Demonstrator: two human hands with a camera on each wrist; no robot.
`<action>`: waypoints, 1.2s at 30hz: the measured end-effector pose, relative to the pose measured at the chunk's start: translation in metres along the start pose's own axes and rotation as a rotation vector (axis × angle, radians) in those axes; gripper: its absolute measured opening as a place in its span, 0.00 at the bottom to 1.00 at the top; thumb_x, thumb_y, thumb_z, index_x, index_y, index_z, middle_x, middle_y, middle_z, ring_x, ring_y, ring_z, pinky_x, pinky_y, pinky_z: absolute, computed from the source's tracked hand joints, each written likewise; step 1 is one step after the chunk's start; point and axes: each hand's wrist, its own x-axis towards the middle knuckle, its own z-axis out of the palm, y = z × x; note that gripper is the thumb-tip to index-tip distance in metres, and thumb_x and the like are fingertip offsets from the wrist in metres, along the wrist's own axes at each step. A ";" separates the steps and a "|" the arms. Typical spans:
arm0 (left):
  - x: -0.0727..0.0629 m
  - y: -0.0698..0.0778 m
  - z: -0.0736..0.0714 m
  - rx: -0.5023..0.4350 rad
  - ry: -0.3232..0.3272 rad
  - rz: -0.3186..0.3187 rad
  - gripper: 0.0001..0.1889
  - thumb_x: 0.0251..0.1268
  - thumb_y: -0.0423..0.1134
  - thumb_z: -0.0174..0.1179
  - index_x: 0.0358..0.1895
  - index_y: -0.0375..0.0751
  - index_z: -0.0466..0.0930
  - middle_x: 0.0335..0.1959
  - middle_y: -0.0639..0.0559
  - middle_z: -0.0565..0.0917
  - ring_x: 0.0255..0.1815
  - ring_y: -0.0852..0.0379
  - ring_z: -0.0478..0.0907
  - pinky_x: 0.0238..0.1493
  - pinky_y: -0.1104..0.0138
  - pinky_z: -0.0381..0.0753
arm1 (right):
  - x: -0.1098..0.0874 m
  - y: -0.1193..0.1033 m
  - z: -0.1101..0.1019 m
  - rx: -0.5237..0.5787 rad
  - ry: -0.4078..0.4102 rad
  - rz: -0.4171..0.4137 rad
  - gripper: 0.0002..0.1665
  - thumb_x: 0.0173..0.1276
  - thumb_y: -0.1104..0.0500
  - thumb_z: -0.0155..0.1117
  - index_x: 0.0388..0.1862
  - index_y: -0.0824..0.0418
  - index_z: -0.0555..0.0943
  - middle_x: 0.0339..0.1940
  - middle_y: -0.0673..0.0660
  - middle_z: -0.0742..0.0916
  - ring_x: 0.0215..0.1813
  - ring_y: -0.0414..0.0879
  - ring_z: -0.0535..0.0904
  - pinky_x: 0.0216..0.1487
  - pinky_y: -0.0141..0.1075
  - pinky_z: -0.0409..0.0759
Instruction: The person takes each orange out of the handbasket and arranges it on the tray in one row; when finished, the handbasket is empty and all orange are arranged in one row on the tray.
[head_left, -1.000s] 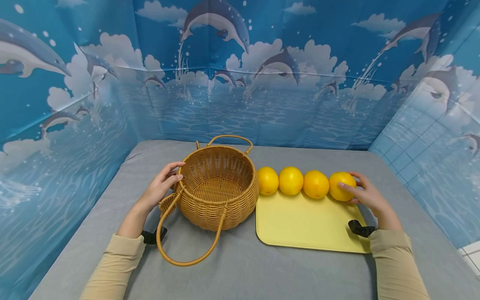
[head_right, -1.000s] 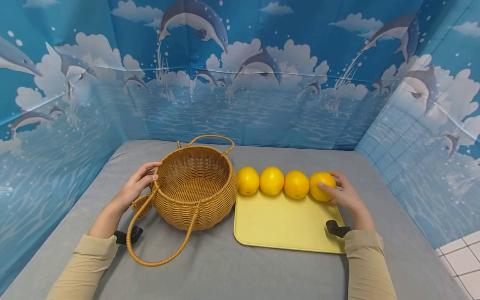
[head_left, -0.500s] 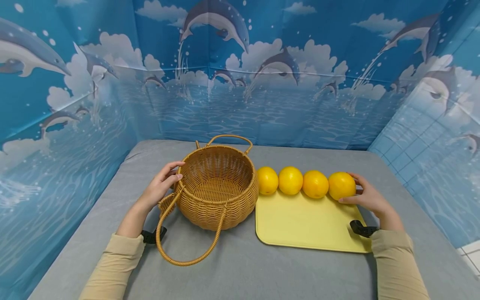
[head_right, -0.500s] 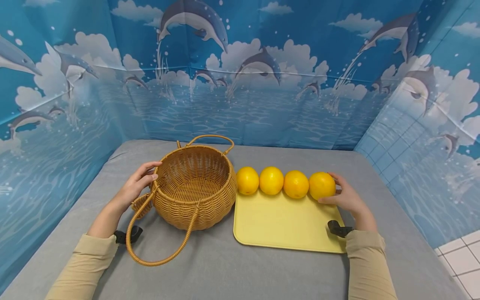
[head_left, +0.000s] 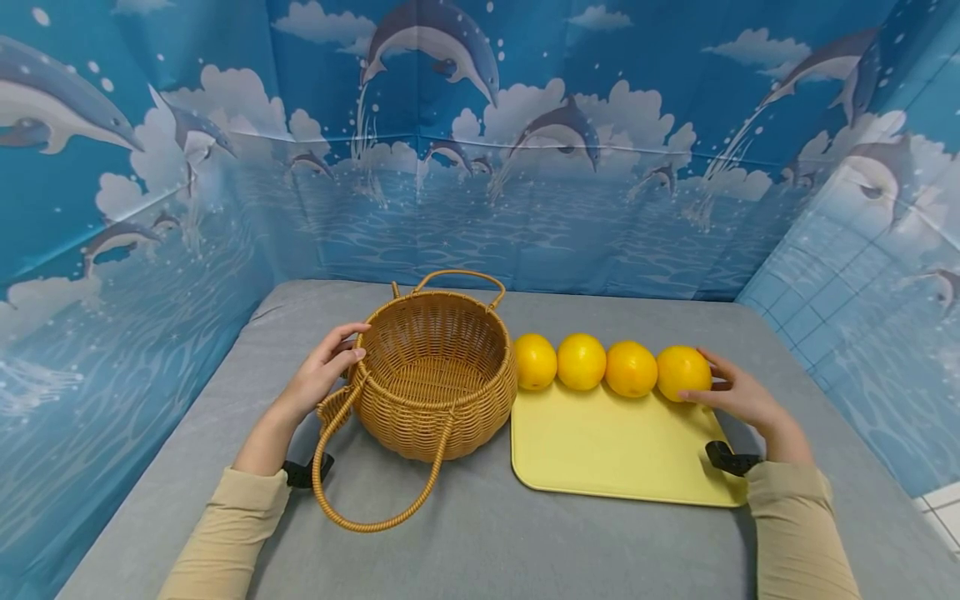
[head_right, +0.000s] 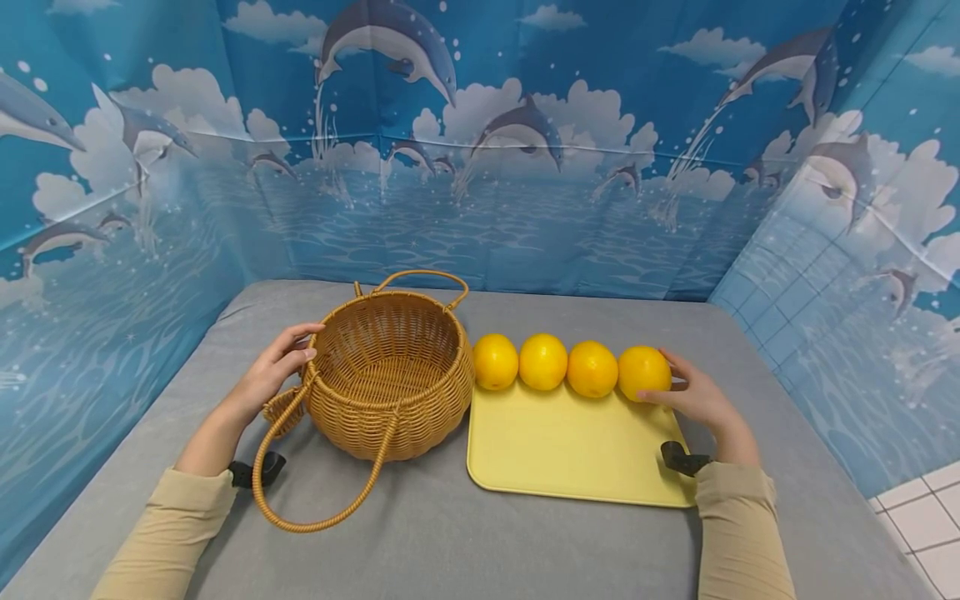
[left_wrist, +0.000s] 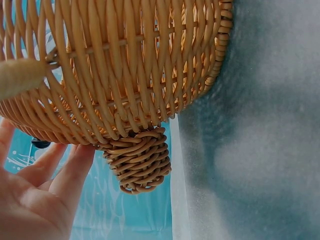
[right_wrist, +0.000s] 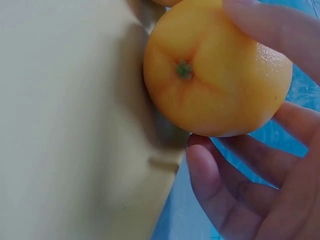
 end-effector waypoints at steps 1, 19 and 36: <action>0.000 0.000 0.000 -0.001 -0.001 0.000 0.22 0.74 0.40 0.47 0.68 0.41 0.61 0.69 0.41 0.59 0.66 0.40 0.61 0.48 0.53 0.71 | 0.000 0.000 0.000 0.002 -0.003 -0.003 0.56 0.65 0.48 0.63 0.76 0.61 0.37 0.67 0.80 0.56 0.62 0.74 0.60 0.54 0.62 0.68; 0.000 0.000 0.000 0.005 -0.001 0.001 0.23 0.73 0.39 0.46 0.68 0.40 0.60 0.69 0.40 0.59 0.66 0.40 0.61 0.50 0.51 0.70 | -0.008 -0.012 -0.010 -0.007 0.010 -0.017 0.49 0.69 0.45 0.57 0.75 0.67 0.44 0.70 0.76 0.54 0.63 0.74 0.58 0.54 0.63 0.66; -0.003 0.003 -0.008 0.054 -0.038 -0.017 0.25 0.72 0.45 0.49 0.69 0.43 0.61 0.70 0.44 0.58 0.68 0.42 0.58 0.55 0.45 0.68 | -0.014 -0.039 -0.013 -0.081 0.089 -0.061 0.47 0.69 0.41 0.55 0.75 0.64 0.49 0.71 0.72 0.57 0.66 0.72 0.56 0.53 0.65 0.61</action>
